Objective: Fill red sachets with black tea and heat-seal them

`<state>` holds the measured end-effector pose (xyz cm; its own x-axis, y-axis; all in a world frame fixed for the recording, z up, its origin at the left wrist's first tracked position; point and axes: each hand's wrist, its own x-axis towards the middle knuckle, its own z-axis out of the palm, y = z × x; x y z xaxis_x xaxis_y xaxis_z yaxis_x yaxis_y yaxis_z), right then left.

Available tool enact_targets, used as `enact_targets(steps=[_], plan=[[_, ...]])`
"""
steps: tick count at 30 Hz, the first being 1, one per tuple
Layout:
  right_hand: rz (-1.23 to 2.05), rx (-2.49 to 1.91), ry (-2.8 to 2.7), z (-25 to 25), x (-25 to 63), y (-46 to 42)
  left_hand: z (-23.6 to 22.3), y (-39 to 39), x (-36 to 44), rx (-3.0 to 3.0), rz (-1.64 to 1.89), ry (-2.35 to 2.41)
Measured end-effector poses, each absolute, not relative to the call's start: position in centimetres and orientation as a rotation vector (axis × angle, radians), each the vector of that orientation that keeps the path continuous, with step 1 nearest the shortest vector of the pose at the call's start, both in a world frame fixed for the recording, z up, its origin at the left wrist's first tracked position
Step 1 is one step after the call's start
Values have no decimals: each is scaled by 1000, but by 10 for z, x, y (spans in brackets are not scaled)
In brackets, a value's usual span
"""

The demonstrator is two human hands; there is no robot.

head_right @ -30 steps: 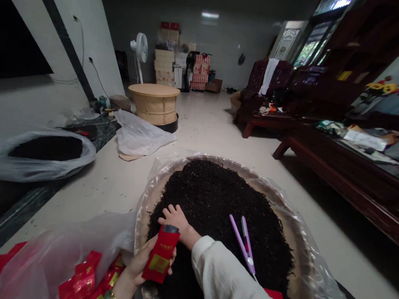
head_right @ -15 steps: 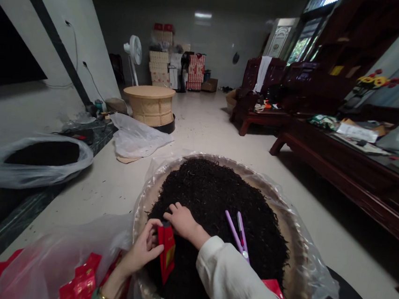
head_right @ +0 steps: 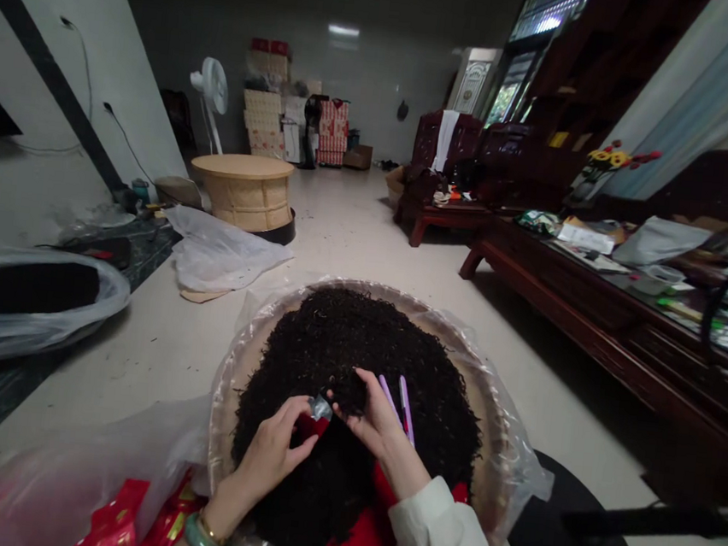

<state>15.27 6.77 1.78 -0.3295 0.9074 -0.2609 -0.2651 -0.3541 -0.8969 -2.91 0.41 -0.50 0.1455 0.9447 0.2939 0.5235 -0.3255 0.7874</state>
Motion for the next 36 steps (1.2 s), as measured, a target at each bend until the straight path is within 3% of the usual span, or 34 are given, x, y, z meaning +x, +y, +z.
enact_targets(steps=[3, 12, 22, 30, 36], plan=[[1868, -1014, -789, 35, 154, 60, -8, 5, -26, 1899, 1081, 1385], [1705, -973, -1037, 41, 140, 41, -10, 4, -27, 1841, 1087, 1364], [1090, -1225, -1982, 45, 153, 33, -19, 1, -31, 1889, 1073, 1333], [626, -1282, -2221, 47, 134, 31, -22, -3, -32, 2150, 977, 1325], [769, -1091, -2196, 50, 136, 26, -32, -4, -37, 2200, 1040, 1365]])
